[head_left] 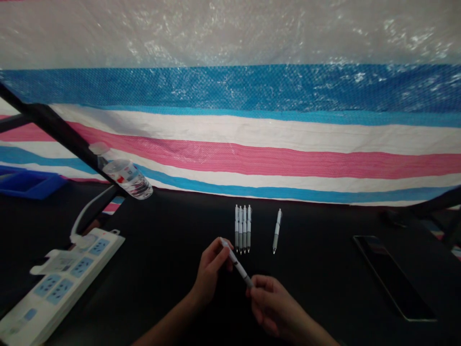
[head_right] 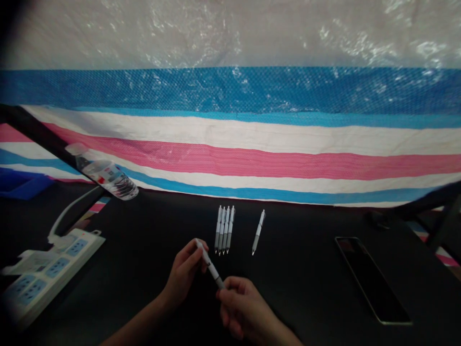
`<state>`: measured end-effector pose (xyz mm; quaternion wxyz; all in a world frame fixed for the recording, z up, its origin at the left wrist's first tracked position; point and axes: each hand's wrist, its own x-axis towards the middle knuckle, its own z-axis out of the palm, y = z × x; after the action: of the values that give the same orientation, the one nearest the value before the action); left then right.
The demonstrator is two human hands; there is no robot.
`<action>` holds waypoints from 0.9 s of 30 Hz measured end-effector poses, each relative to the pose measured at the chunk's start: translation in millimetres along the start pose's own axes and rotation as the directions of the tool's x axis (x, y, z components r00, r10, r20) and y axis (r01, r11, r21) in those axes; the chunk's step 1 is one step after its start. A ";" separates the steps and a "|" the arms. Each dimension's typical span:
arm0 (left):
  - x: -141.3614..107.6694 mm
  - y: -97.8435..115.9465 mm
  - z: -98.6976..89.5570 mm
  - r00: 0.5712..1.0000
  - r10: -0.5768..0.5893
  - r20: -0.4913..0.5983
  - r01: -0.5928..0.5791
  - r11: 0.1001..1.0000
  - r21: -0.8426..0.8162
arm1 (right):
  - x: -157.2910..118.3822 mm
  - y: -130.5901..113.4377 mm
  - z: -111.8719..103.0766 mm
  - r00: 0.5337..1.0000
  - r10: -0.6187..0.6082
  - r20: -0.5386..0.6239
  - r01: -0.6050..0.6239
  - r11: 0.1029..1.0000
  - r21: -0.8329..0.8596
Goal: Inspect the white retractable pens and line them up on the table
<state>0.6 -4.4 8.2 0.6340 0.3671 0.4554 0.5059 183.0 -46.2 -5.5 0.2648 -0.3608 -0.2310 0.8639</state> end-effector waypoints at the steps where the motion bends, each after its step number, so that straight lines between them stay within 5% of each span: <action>1: 0.3 -0.1 -0.1 1.000 0.002 -0.015 -0.002 1.000 0.002 | 1.0 0.8 -1.1 1.000 0.005 0.013 -0.005 1.000 0.012; 27: 2.8 -6.0 -0.5 0.993 0.055 -0.102 -0.057 0.998 -0.008 | -1.5 -3.0 -8.2 0.996 0.084 0.007 -0.084 0.996 -0.011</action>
<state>2.2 -3.0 1.9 0.5975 0.3501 0.4739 0.5439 190.9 -43.2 -8.1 0.2256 -0.3685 -0.2212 0.8743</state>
